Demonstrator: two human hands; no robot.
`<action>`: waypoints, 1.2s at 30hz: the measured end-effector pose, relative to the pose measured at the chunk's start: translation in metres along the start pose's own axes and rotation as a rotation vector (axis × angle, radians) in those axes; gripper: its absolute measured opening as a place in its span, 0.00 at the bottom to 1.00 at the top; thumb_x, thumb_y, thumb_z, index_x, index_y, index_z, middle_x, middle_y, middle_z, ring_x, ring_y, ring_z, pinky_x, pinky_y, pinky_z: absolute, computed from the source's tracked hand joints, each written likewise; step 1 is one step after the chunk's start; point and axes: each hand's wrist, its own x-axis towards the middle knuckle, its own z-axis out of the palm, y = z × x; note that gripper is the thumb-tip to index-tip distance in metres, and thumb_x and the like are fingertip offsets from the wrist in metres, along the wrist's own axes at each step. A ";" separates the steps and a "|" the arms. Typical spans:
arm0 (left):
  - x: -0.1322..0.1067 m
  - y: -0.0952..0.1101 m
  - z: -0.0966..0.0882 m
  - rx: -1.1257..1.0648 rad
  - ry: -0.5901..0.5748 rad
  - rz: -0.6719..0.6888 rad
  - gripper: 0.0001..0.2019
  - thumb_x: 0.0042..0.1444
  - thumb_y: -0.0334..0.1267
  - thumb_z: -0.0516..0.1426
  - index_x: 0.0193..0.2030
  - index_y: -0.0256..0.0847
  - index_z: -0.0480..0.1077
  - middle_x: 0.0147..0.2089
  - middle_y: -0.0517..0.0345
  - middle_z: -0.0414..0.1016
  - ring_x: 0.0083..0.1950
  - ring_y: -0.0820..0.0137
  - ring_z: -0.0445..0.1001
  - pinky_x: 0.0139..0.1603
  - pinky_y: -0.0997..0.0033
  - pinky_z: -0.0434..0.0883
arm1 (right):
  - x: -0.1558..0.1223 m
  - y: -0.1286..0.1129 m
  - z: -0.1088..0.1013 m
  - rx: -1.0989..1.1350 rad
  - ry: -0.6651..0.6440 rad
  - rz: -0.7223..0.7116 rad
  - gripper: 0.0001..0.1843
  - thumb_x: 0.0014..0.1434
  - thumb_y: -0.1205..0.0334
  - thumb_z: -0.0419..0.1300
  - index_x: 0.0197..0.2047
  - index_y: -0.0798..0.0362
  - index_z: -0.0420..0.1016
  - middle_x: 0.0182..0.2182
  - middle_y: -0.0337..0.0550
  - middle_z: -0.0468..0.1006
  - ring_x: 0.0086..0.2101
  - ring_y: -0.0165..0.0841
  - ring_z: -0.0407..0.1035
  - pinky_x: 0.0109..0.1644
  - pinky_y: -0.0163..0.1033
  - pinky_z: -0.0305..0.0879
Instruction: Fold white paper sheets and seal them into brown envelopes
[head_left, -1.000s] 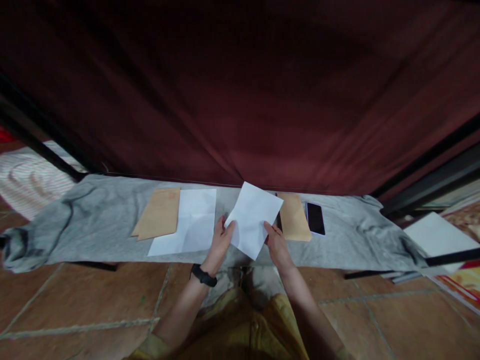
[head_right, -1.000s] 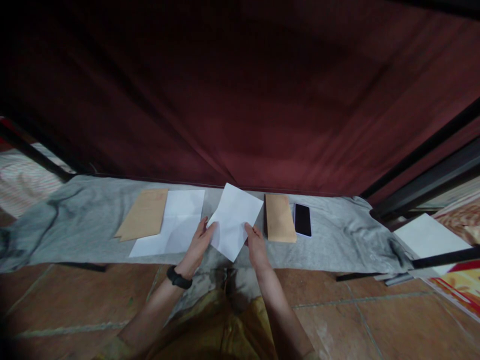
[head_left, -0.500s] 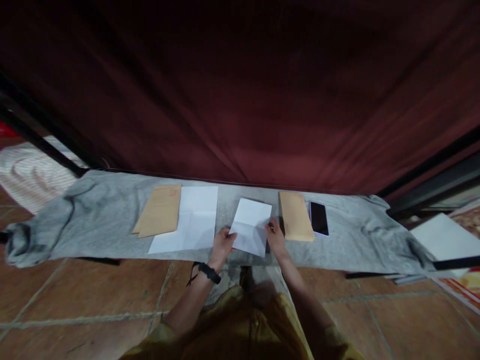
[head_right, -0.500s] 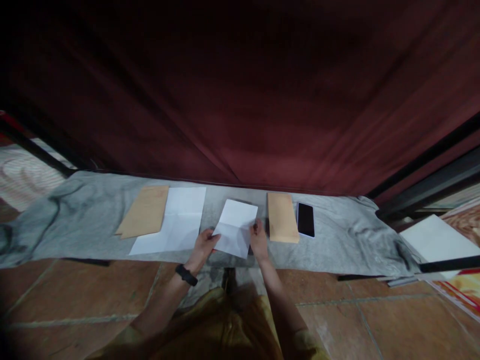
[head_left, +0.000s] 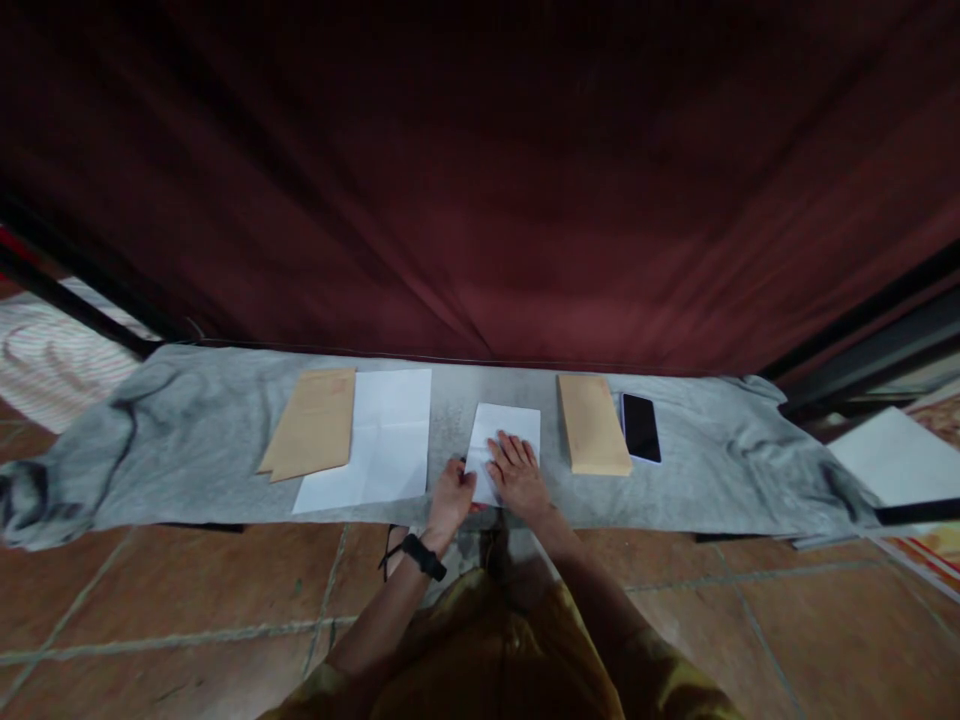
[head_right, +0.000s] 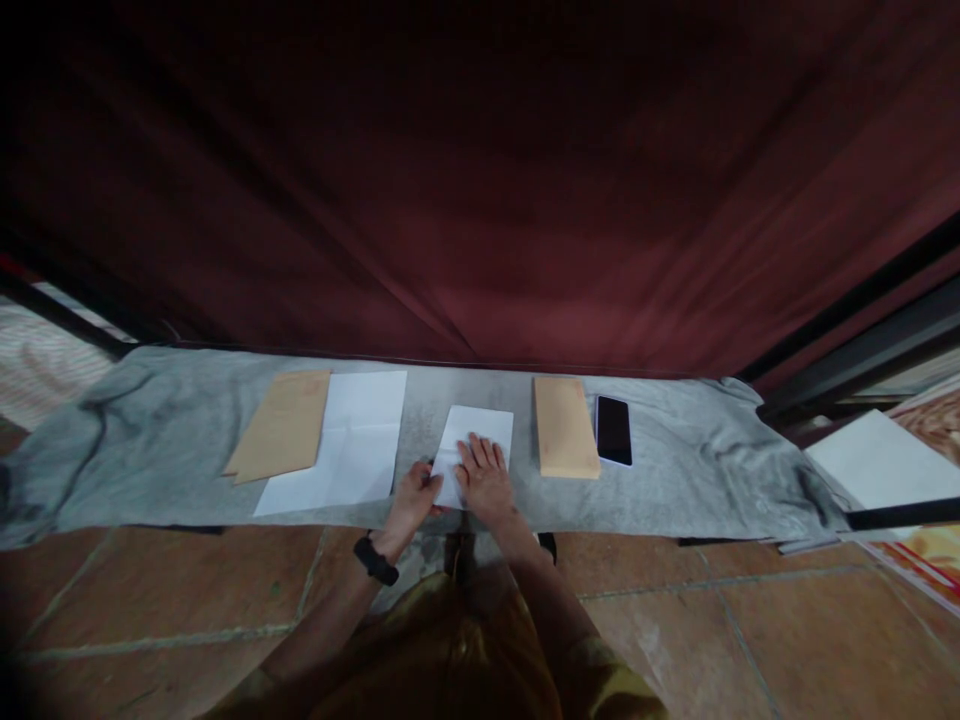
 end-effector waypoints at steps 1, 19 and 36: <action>-0.001 0.000 -0.001 0.014 -0.014 -0.003 0.03 0.62 0.34 0.55 0.41 0.42 0.63 0.26 0.65 0.69 0.20 0.70 0.74 0.19 0.75 0.67 | 0.001 0.001 0.001 -0.013 -0.004 -0.003 0.25 0.73 0.55 0.48 0.70 0.48 0.64 0.70 0.46 0.61 0.68 0.43 0.55 0.71 0.54 0.51; -0.031 0.024 -0.009 0.876 0.197 0.422 0.15 0.68 0.39 0.48 0.55 0.36 0.69 0.37 0.44 0.79 0.42 0.55 0.81 0.45 0.59 0.73 | 0.003 0.040 -0.002 -0.094 0.100 0.165 0.28 0.72 0.52 0.50 0.72 0.51 0.60 0.72 0.55 0.55 0.68 0.49 0.54 0.70 0.58 0.51; 0.065 0.017 0.041 1.043 0.055 0.858 0.32 0.70 0.48 0.43 0.74 0.29 0.53 0.76 0.40 0.50 0.78 0.57 0.46 0.76 0.50 0.45 | 0.002 0.042 -0.001 -0.115 0.097 0.151 0.29 0.72 0.52 0.48 0.73 0.51 0.58 0.72 0.55 0.55 0.68 0.49 0.54 0.69 0.58 0.52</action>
